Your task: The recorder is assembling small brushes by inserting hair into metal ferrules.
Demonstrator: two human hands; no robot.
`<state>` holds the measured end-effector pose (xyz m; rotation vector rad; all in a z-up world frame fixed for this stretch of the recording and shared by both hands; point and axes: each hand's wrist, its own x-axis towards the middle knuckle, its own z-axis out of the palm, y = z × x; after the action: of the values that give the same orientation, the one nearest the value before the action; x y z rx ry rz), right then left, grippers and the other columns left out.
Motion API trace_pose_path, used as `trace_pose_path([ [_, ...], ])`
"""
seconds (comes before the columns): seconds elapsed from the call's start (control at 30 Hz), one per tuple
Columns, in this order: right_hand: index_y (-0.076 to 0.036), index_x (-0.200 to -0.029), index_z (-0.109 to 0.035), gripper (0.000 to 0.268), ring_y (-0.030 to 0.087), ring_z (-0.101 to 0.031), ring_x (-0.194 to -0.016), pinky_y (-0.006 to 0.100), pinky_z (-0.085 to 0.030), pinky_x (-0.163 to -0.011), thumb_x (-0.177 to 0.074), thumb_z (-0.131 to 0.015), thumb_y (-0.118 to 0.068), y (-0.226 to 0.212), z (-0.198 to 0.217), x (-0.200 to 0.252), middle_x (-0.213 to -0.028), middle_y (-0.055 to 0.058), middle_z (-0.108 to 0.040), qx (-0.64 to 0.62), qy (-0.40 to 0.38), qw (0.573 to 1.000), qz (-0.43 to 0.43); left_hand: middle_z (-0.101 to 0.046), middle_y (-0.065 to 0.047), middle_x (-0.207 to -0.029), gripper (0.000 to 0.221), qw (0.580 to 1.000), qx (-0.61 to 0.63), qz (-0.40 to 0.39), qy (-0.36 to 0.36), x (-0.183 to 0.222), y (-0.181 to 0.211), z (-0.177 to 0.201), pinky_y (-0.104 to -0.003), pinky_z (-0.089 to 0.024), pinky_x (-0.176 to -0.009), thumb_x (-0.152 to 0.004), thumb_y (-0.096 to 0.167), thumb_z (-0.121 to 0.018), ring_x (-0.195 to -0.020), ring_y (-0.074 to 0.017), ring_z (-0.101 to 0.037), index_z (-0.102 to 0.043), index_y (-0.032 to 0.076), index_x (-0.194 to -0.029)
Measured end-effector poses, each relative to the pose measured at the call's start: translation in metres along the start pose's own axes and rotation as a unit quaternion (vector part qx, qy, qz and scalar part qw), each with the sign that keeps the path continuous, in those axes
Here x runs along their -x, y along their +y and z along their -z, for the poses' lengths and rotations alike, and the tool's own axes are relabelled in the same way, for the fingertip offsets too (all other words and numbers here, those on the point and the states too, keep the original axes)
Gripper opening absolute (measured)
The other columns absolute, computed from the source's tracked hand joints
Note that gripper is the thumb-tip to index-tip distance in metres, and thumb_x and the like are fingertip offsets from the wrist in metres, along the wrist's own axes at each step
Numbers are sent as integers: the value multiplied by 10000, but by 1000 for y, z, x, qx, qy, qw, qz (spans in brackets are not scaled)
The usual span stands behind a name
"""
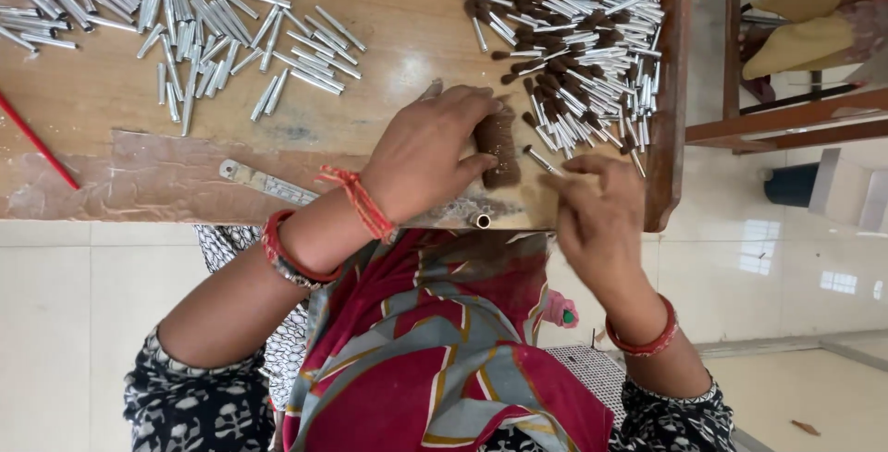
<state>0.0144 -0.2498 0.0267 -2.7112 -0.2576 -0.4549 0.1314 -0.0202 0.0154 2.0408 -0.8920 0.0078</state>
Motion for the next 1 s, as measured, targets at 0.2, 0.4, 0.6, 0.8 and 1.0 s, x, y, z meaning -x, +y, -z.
trace_pose_path([
  [0.2,-155,-1155,-765,450,392,-476,-1240,490,-445,-1058,-794,-633,80,-2,-25,19,-1286,129,-590,3,-65,997,42,-693,-150,-1029,388,999,-23,-4,-42,-6,-10,-29,-506,-442,-1099,-740,112,-779,-1012,-369,-657,-660,40,-1102],
  [0.4,-158,-1161,-765,434,391,-444,-1249,485,-406,-1076,-819,-641,80,-6,-27,7,-1303,115,-581,18,-54,997,44,-690,-148,-993,340,998,-29,7,-56,-2,-7,-33,-492,-433,-1153,-778,86,-759,-973,-363,-664,-671,48,-1104],
  [0.6,-149,-1092,-771,367,378,-450,-1246,476,-404,-1075,-792,-688,45,-13,-14,11,-1269,86,-603,-7,-80,996,37,-615,-197,-1381,608,1000,16,-10,-14,0,-1,-29,-531,-349,-1195,-751,148,-813,-1344,-378,-546,-576,11,-1294],
  [0.8,-134,-1108,-774,293,362,-455,-1197,526,-386,-1076,-821,-815,-87,-9,-18,17,-1225,73,-608,-11,-43,997,70,-450,-232,-1534,896,997,11,31,-73,-5,-1,-40,-595,-216,-1233,-675,167,-857,-1443,-387,-408,-448,-2,-1455],
  [1.0,-118,-1054,-772,241,309,-491,-1176,524,-391,-1099,-822,-821,-74,-5,-25,17,-1190,49,-637,15,-18,994,107,-452,-218,-1518,925,992,-40,52,-107,-10,-1,-47,-595,-183,-1223,-645,166,-853,-1472,-341,-359,-425,-37,-1440],
])
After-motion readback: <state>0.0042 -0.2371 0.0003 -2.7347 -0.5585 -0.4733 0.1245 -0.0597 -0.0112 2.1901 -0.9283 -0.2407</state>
